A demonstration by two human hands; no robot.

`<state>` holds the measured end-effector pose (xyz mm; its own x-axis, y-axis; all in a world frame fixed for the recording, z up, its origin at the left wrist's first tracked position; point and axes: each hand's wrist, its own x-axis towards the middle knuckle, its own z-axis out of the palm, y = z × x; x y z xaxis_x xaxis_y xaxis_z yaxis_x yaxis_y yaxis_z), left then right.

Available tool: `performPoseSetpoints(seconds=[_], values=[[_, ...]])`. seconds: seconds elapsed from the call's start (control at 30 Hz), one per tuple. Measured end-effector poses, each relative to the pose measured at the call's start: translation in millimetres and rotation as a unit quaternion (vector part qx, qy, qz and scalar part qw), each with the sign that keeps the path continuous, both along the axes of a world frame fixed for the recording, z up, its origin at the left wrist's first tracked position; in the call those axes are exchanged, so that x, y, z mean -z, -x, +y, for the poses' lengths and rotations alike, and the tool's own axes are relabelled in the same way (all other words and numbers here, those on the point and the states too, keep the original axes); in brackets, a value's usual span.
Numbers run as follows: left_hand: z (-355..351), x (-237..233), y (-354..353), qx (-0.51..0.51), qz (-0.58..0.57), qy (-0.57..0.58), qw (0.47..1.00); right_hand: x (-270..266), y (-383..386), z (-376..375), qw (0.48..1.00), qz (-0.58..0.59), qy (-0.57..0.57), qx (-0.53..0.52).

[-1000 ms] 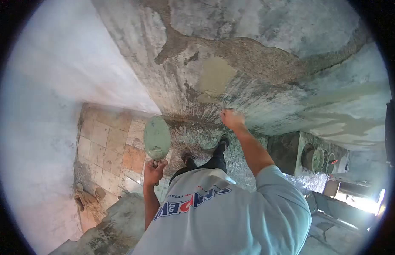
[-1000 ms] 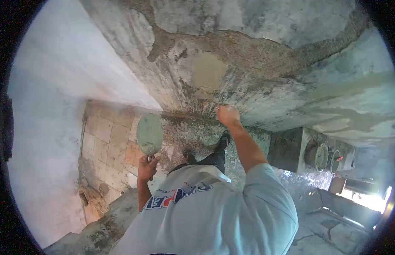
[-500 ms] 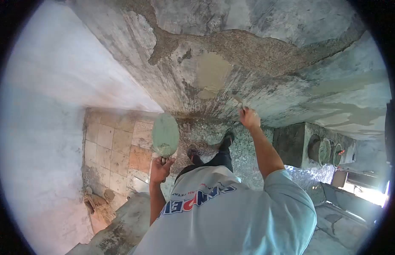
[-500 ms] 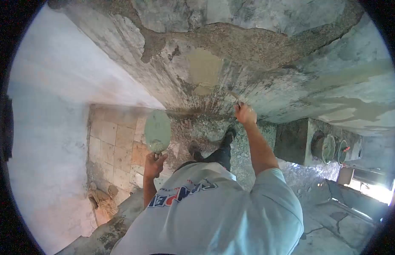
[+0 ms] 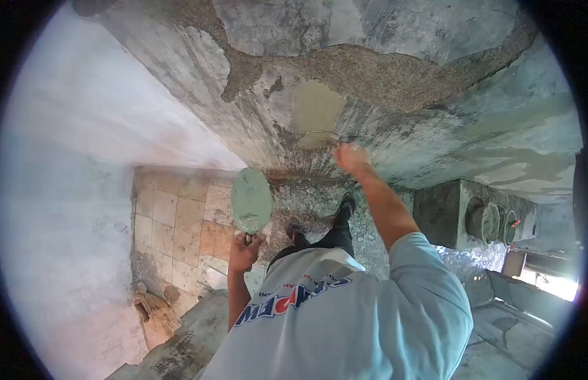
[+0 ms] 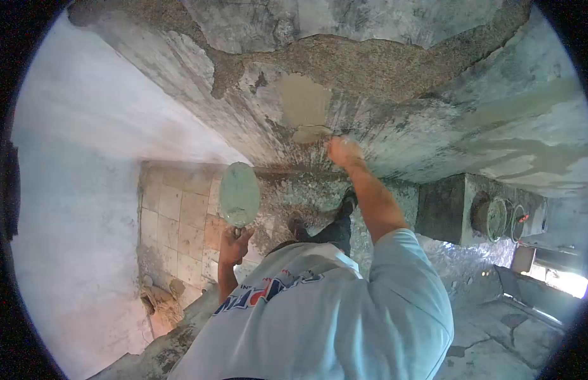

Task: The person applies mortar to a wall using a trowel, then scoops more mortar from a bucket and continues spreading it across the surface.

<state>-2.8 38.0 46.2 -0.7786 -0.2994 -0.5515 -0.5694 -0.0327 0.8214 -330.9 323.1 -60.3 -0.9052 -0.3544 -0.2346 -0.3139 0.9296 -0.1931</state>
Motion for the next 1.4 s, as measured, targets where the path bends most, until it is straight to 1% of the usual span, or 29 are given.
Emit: performPoseSetpoints(seconds=[0.07, 0.1, 0.2, 0.3, 0.4, 0.5, 0.53, 0.63, 0.73, 0.83, 0.87, 0.93, 0.97, 1.03, 1.07, 1.1, 1.13, 1.17, 1.23, 1.27, 1.3, 1.37, 1.4], values=[[-0.3, 7.8, 0.8, 0.002, 0.005, 0.024, 1.000, 20.3, 5.8, 15.0, 0.999, 0.047, 0.017, -0.006], [0.0, 13.2, -2.3, 0.002, 0.006, 0.034, 0.999, 17.9, 2.0, 19.1, 0.997, 0.068, 0.024, -0.009], [-7.3, 27.9, -10.7, -0.004, 0.014, -0.013, 1.000, 0.4, -10.7, 32.4, 0.999, 0.019, 0.037, 0.019], [-8.6, 18.9, -17.2, -0.021, 0.042, 0.000, 0.999, 5.9, -26.4, 54.5, 0.997, -0.001, 0.055, 0.051], [-11.4, 22.8, -28.5, -0.052, 0.044, -0.016, 0.997, 10.3, -40.1, 59.1, 0.998, 0.026, -0.006, 0.064], [-17.2, 18.2, -33.3, -0.033, -0.012, -0.014, 0.999, 13.0, -40.9, 38.9, 0.999, 0.036, 0.013, -0.021], [-17.8, 22.5, -34.6, -0.034, -0.003, -0.027, 0.999, -15.0, -46.0, 16.6, 0.999, 0.036, 0.000, -0.034], [-15.2, 38.3, -29.8, -0.042, 0.024, -0.008, 0.999, -32.5, -25.5, -24.6, 0.996, 0.001, -0.070, -0.062], [-11.0, 34.0, -21.1, -0.038, 0.012, -0.020, 0.999, -54.8, -4.3, -33.5, 0.997, 0.014, -0.066, -0.034], [-7.8, 31.2, -15.9, -0.025, 0.048, -0.018, 0.998, -38.7, -5.3, -9.1, 0.997, 0.065, -0.023, -0.016], [-9.4, 26.1, -16.2, -0.005, -0.007, 0.008, 1.000, -36.4, -5.8, 0.4, 0.997, 0.078, -0.010, -0.011], [-11.2, 26.5, -19.2, 0.015, 0.046, 0.034, 0.998, -38.3, -17.8, 19.6, 0.995, 0.097, 0.011, -0.010], [-11.4, 32.6, -23.1, 0.020, 0.070, 0.046, 0.996, -37.5, -23.2, 30.3, 0.996, 0.082, 0.018, -0.015], [-11.8, 52.2, -28.8, -0.003, 0.083, -0.033, 0.996, -35.6, -28.3, 47.5, 0.998, 0.051, 0.030, -0.022], [-13.6, 67.0, -32.7, 0.000, 0.085, -0.018, 0.996, -41.0, -35.6, 44.7, 1.000, 0.013, -0.023, 0.011], [-14.9, 84.8, -36.5, 0.008, 0.086, -0.002, 0.996, -32.5, -39.4, 45.9, 0.999, 0.025, -0.012, -0.034], [-13.2, 91.9, -35.2, 0.019, 0.087, 0.015, 0.996, -20.7, -41.6, 48.2, 0.996, 0.037, 0.001, -0.077], [-11.6, 98.4, -36.4, 0.038, 0.065, 0.013, 0.997, -9.7, -42.5, 51.7, 0.992, 0.047, 0.017, -0.118], [-14.1, 88.5, -33.8, 0.081, 0.022, 0.012, 0.996, -1.8, -42.7, 37.2, 0.991, 0.010, -0.029, -0.131], [-7.5, 120.2, -39.2, 0.065, 0.085, 0.013, 0.994, 1.1, -42.0, 25.2, 0.989, -0.006, -0.049, -0.137], [-3.0, 111.7, -40.2, 0.062, 0.085, 0.017, 0.994, -0.3, -41.8, 13.3, 0.984, 0.002, -0.075, -0.161], [-0.1, 72.1, -35.6, 0.055, 0.088, 0.026, 0.994, -4.1, -37.4, -10.1, 0.969, 0.019, -0.126, -0.212], [2.2, 65.4, -36.6, 0.056, 0.084, 0.006, 0.995, 4.6, -32.3, -15.8, 0.972, 0.016, -0.142, -0.185]])
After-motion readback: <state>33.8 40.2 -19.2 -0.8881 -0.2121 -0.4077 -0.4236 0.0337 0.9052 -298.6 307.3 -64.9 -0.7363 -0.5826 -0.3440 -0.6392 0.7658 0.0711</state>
